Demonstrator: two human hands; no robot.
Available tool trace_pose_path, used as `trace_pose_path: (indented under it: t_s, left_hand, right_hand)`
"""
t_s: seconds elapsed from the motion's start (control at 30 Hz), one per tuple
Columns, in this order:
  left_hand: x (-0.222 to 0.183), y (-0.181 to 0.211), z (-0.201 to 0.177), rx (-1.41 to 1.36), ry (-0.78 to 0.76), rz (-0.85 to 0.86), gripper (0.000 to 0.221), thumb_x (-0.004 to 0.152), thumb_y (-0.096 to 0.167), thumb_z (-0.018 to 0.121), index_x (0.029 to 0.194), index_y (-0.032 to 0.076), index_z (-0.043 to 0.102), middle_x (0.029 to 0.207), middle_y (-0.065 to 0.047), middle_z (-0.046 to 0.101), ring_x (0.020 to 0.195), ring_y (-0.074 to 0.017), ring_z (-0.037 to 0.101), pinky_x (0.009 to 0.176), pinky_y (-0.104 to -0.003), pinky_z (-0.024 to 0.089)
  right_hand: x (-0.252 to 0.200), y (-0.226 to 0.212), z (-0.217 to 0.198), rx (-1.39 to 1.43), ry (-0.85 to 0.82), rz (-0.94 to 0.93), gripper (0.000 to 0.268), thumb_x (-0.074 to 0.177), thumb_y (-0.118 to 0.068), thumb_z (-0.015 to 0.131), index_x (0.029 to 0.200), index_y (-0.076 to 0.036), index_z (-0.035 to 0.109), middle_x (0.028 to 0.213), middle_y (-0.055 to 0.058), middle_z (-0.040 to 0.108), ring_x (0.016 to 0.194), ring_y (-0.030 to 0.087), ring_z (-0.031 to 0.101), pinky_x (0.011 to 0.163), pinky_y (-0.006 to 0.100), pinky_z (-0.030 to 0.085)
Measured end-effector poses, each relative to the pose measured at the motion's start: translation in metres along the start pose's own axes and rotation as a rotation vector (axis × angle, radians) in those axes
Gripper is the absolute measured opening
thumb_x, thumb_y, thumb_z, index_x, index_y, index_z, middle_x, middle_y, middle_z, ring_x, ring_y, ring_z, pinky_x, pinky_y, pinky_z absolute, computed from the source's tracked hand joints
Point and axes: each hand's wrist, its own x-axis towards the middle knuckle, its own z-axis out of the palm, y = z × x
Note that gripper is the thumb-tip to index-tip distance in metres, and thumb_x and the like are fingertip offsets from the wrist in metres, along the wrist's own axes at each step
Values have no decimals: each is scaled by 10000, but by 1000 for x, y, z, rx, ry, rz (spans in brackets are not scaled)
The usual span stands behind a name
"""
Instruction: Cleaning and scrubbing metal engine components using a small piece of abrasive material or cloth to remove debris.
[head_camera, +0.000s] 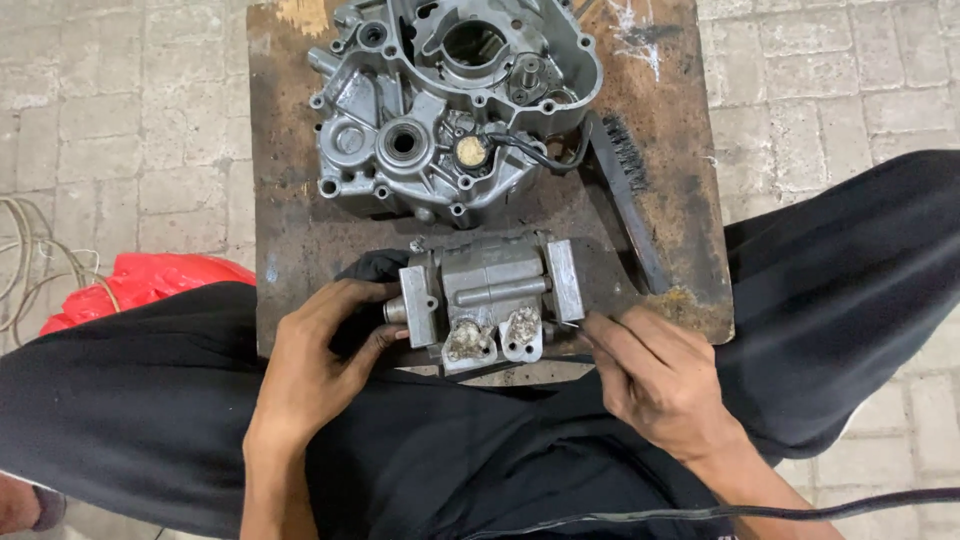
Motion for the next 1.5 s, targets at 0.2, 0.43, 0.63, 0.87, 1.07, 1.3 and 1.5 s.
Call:
trace_pose_path:
  t_s: [0.2, 0.43, 0.63, 0.87, 1.07, 1.3, 1.5]
  left_hand:
    - [0, -2, 1, -15, -7, 24, 385, 729, 29, 775, 1105, 7, 700, 1046, -72, 751, 848, -219, 721, 772, -303, 552]
    - [1, 2, -1, -8, -17, -11, 344, 756, 61, 781, 1086, 5, 704, 1008, -66, 755, 784, -203, 707, 720, -300, 546]
    - [1, 3, 1, 6, -4, -22, 373, 739, 38, 782, 1101, 9, 697, 1028, -76, 758, 823, -209, 724, 727, -300, 554]
    - [0, -2, -1, -1, -22, 8, 365, 701, 67, 822, 1044, 15, 708, 963, -76, 778, 770, -213, 736, 727, -313, 562]
    - [-7, -4, -2, -70, -131, -143, 347, 574, 144, 938, 843, 51, 739, 723, -21, 785, 534, -140, 637, 501, -264, 513]
    - [-7, -5, -2, -84, -152, -126, 323, 528, 119, 941, 746, 28, 720, 602, -32, 736, 480, -124, 567, 490, -252, 495]
    - [-8, -6, -2, -108, -169, -170, 304, 538, 80, 925, 758, 29, 723, 546, -34, 691, 478, -125, 501, 478, -257, 454]
  right_hand:
    - [3, -2, -8, -14, -29, -6, 262, 765, 103, 718, 1003, -5, 717, 799, 47, 606, 573, 189, 502, 540, 324, 431]
    - [-4, -4, -4, 17, -76, 20, 275, 762, 62, 714, 1024, -23, 705, 840, 44, 639, 597, 187, 558, 576, 323, 472]
    - [-5, -20, 7, -26, 56, 82, 229, 752, 92, 732, 959, 5, 685, 800, 66, 651, 524, 185, 503, 525, 308, 429]
    - [-15, -36, 14, -7, 100, 210, 171, 754, 63, 747, 906, 0, 702, 797, 60, 682, 462, 164, 489, 466, 283, 413]
    - [-13, -43, 17, 94, 158, 395, 91, 812, 42, 725, 817, -18, 657, 523, 8, 553, 390, 128, 395, 411, 270, 347]
    - [-12, -45, 17, 162, 153, 455, 92, 829, 40, 695, 804, -33, 646, 541, -18, 651, 349, 111, 466, 381, 246, 376]
    - [-10, -44, 14, 206, 168, 456, 90, 819, 50, 707, 798, -24, 661, 523, -15, 644, 340, 92, 457, 368, 232, 367]
